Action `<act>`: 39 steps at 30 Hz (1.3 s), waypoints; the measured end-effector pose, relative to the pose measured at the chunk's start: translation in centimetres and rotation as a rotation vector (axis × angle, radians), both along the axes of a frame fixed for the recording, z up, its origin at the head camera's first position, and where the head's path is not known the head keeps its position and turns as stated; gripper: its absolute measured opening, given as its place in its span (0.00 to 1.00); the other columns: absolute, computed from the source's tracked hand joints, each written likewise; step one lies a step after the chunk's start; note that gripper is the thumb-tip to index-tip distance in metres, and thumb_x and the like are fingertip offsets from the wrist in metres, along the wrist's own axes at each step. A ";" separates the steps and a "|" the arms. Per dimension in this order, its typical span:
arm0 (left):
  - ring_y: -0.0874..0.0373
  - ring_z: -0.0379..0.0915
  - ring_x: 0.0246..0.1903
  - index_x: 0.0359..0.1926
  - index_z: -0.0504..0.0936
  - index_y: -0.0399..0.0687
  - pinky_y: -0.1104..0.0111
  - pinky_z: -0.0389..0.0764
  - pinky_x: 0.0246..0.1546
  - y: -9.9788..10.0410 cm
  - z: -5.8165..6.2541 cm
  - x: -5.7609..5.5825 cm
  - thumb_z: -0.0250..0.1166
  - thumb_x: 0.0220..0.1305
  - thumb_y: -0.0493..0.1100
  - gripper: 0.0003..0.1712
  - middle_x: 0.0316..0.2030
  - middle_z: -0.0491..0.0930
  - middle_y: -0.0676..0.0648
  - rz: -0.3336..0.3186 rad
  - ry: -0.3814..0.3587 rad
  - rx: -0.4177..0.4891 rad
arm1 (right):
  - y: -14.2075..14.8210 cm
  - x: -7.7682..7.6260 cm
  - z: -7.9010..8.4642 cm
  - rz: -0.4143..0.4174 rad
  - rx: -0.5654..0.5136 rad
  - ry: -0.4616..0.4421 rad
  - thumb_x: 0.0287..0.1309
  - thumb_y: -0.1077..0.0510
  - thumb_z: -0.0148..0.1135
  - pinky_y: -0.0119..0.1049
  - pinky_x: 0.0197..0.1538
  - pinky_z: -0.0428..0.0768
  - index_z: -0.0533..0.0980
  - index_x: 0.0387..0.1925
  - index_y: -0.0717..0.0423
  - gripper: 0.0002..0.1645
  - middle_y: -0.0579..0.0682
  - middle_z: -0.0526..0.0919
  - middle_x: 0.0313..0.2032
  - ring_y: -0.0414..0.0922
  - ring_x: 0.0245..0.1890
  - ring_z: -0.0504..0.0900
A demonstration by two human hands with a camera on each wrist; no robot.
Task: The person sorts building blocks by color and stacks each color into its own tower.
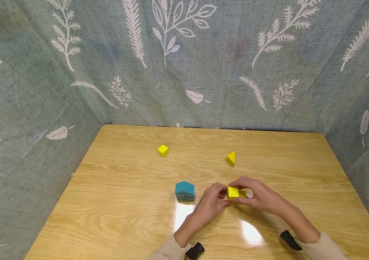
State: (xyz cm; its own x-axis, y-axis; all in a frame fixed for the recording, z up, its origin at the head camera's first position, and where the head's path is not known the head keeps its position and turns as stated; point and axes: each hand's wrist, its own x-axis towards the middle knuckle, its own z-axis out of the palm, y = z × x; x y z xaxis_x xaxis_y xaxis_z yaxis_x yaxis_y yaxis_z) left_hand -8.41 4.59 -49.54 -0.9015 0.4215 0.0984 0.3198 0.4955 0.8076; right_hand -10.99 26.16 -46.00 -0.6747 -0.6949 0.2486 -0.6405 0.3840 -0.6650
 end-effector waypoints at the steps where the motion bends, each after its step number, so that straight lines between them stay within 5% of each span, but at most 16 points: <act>1: 0.66 0.74 0.38 0.50 0.83 0.38 0.82 0.76 0.40 0.0 0.0 0.0 0.75 0.60 0.34 0.17 0.41 0.80 0.50 -0.001 -0.001 -0.002 | 0.0 0.0 0.0 0.001 -0.001 -0.002 0.57 0.66 0.75 0.36 0.47 0.86 0.80 0.56 0.57 0.24 0.50 0.86 0.48 0.39 0.48 0.84; 6: 0.67 0.73 0.38 0.50 0.83 0.39 0.83 0.75 0.39 0.0 0.2 0.0 0.75 0.62 0.36 0.17 0.40 0.79 0.51 -0.012 0.008 -0.027 | 0.1 -0.1 0.0 0.007 -0.001 -0.008 0.58 0.66 0.75 0.36 0.48 0.86 0.80 0.55 0.56 0.23 0.50 0.86 0.48 0.40 0.49 0.84; 11: 0.66 0.69 0.36 0.51 0.83 0.41 0.82 0.70 0.36 -0.1 0.3 -0.1 0.76 0.62 0.44 0.20 0.39 0.80 0.50 -0.013 0.106 -0.063 | 0.1 -0.1 0.0 0.001 0.011 0.005 0.58 0.65 0.75 0.37 0.49 0.86 0.81 0.55 0.55 0.23 0.50 0.86 0.49 0.40 0.49 0.84; 18: 0.63 0.77 0.41 0.48 0.84 0.42 0.82 0.75 0.43 0.1 0.3 -0.2 0.77 0.61 0.47 0.19 0.41 0.85 0.51 -0.005 0.225 -0.092 | 0.1 0.0 -0.1 -0.006 0.009 0.026 0.56 0.65 0.76 0.36 0.47 0.86 0.81 0.55 0.55 0.24 0.49 0.86 0.48 0.39 0.48 0.84; 31: 0.67 0.68 0.32 0.42 0.84 0.42 0.82 0.69 0.34 0.0 0.3 -0.5 0.78 0.59 0.44 0.15 0.32 0.82 0.52 -0.013 0.176 -0.073 | -0.1 -0.7 1.8 -0.068 0.056 -0.044 0.66 0.60 0.69 0.43 0.52 0.84 0.80 0.58 0.56 0.20 0.49 0.85 0.53 0.45 0.51 0.84; 39: 0.67 0.65 0.30 0.41 0.84 0.42 0.82 0.67 0.31 0.2 0.3 -0.6 0.78 0.58 0.44 0.15 0.30 0.77 0.54 -0.015 0.119 -0.030 | -1.2 -3.1 3.2 -0.090 0.074 0.044 0.69 0.64 0.65 0.48 0.50 0.85 0.81 0.55 0.56 0.15 0.51 0.86 0.50 0.46 0.50 0.85</act>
